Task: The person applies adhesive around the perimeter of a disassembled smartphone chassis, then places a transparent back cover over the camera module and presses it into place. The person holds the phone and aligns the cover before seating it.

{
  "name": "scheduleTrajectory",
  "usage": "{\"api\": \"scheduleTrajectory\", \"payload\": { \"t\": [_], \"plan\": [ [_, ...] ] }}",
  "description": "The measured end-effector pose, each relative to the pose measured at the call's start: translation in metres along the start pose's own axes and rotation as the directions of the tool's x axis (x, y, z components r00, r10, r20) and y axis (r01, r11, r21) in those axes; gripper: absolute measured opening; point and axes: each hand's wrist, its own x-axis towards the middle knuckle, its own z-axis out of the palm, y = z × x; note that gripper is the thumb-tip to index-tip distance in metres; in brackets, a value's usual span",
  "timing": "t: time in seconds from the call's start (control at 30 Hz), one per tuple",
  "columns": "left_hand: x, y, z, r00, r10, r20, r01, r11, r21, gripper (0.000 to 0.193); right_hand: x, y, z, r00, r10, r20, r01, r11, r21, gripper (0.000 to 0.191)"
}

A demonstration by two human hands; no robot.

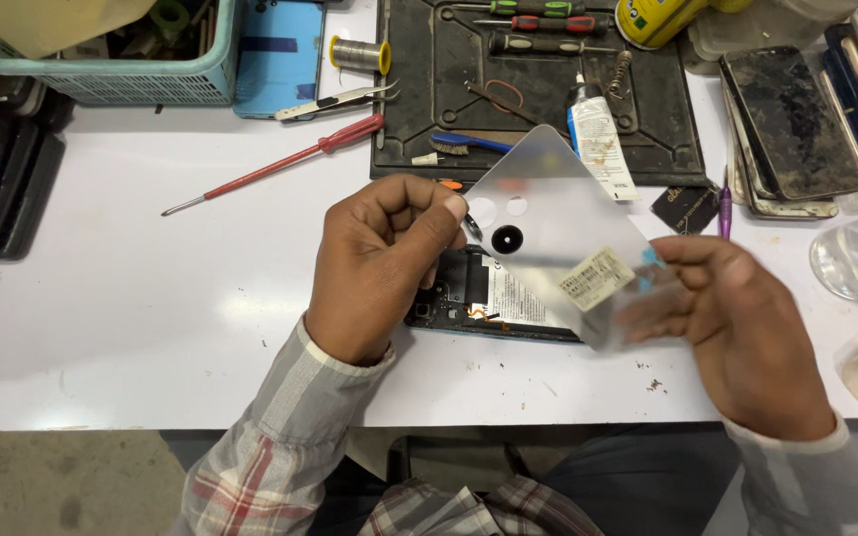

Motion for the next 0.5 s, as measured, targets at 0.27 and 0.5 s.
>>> {"api": "scheduleTrajectory", "payload": {
  "t": [0.27, 0.5],
  "plan": [
    [-0.006, 0.001, 0.008, 0.994, -0.063, -0.085, 0.054, 0.994, -0.095, 0.014, -0.018, -0.013, 0.054, 0.822, -0.502, 0.269, 0.372, 0.116, -0.921, 0.083],
    [-0.009, 0.004, 0.012, 0.984, -0.148, -0.098, 0.136, 0.983, -0.122, 0.015, -0.019, -0.011, 0.063, 0.817, -0.519, 0.25, 0.342, 0.088, -0.936, 0.075]
  ]
}}
